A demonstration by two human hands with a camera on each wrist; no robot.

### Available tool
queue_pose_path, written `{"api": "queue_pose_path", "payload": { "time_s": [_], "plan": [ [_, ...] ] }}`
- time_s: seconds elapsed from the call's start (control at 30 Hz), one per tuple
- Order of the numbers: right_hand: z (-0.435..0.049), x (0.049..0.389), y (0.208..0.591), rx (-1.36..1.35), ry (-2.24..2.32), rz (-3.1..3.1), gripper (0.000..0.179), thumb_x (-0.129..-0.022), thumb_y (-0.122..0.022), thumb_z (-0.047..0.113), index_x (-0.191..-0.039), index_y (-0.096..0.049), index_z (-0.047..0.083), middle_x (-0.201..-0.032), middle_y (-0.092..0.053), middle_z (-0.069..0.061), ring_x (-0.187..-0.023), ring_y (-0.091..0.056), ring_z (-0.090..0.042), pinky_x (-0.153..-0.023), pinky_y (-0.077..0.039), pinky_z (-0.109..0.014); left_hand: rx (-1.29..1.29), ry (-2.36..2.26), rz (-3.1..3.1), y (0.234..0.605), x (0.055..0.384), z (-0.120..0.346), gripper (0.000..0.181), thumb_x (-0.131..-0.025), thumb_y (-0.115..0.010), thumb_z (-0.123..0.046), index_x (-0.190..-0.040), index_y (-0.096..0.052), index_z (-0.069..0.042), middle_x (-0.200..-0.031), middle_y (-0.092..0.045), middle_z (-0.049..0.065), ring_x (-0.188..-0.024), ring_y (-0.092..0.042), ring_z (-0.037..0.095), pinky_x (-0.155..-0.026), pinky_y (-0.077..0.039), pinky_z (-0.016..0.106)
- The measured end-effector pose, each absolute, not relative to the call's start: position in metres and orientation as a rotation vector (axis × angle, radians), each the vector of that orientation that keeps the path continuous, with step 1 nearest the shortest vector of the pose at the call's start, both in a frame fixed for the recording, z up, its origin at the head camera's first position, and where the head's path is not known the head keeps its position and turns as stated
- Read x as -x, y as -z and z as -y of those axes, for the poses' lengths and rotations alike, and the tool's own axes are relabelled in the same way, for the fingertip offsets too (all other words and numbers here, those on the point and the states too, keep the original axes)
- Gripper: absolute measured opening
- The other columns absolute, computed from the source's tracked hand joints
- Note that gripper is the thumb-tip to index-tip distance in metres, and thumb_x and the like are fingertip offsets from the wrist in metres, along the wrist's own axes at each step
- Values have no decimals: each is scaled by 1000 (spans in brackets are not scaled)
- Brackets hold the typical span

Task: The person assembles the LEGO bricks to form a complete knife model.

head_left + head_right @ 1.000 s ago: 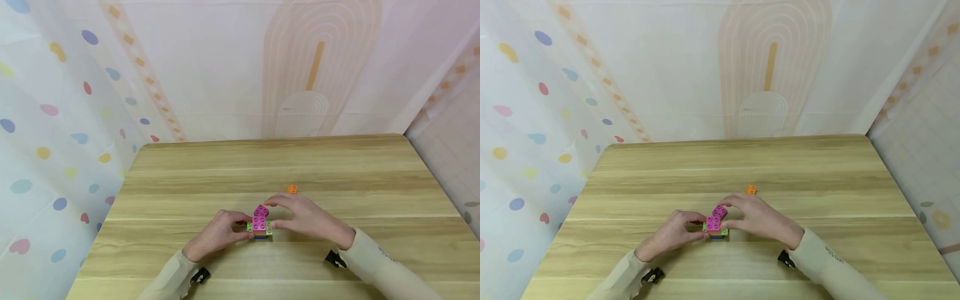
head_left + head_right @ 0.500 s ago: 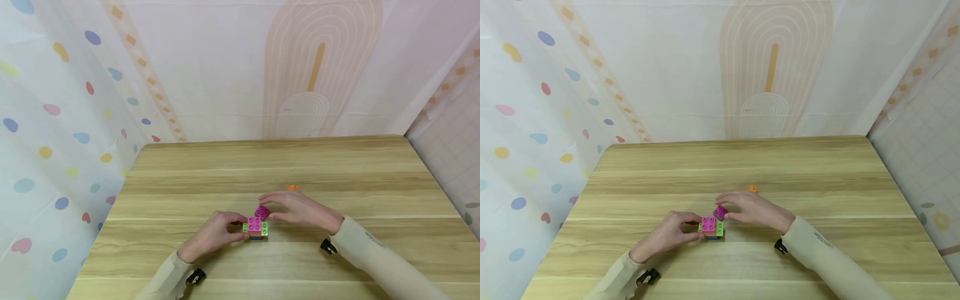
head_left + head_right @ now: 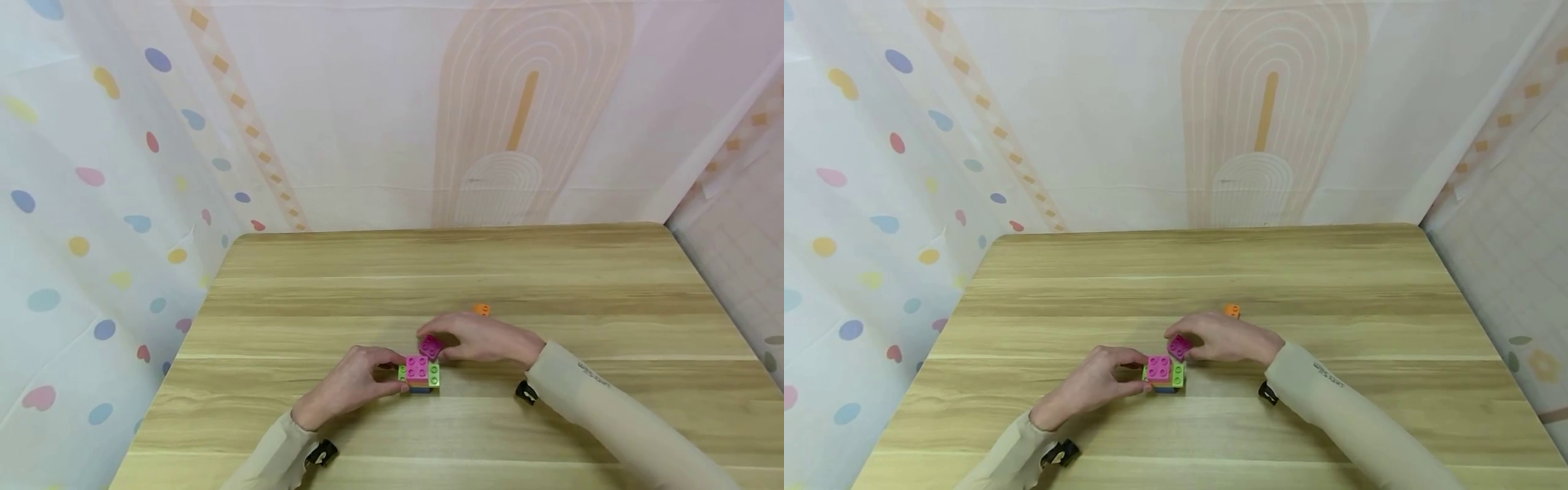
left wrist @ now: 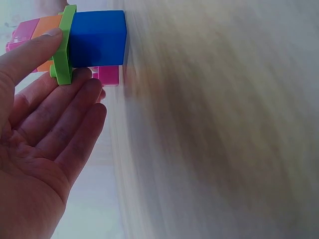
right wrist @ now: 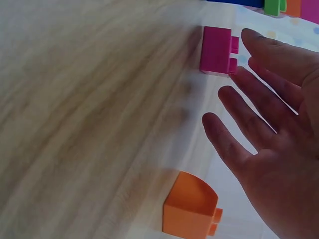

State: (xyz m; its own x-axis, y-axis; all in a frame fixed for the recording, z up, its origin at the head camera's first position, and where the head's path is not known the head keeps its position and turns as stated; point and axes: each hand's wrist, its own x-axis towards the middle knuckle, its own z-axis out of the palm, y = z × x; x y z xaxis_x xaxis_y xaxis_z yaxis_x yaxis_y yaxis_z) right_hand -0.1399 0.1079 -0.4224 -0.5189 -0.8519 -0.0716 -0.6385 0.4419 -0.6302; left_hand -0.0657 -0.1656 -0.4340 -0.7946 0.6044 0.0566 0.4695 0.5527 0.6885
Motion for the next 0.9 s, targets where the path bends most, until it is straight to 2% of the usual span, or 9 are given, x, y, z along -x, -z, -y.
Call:
{"api": "queue_pose_path", "payload": {
  "time_s": [0.13,0.3,0.47,0.6,0.9],
  "plan": [
    [-106,141,426,1231,743,-2336,42,-99,-72,14,-140,-64,11,-139,-65,0,-130,-57,-18,-112,-46,-42,-903,-1074,-2595,435,65,165,33,-88,-84,-21,-115,-75,-6,-113,-77,7,-106,-72,21,-95,-58,36],
    [-104,140,430,1233,744,-2355,34,-99,-71,12,-133,-69,12,-129,-68,2,-119,-61,-13,-106,-50,-38,-904,-1070,-2599,435,65,164,32,-88,-84,-21,-115,-75,-5,-113,-77,7,-106,-72,21,-96,-58,36],
    [-106,138,428,1202,818,-2359,27,-99,-73,15,-125,-72,14,-121,-69,5,-111,-62,-10,-100,-54,-36,-926,-1067,-2606,435,65,163,32,-88,-84,-20,-114,-75,-5,-113,-77,8,-105,-72,22,-95,-58,36],
    [-110,135,422,1164,851,-2384,24,-100,-71,19,-124,-73,16,-121,-69,7,-112,-63,-10,-100,-54,-35,-945,-1058,-2608,435,67,163,32,-88,-84,-20,-115,-75,-4,-112,-77,8,-104,-72,20,-94,-58,34],
    [-126,125,408,1232,854,-2540,31,-101,-70,22,-129,-70,10,-132,-68,-7,-124,-62,-26,-106,-51,-47,-987,-1048,-2600,434,71,161,32,-87,-85,-18,-114,-75,-4,-111,-77,9,-101,-73,18,-92,-58,30]
  ]
}}
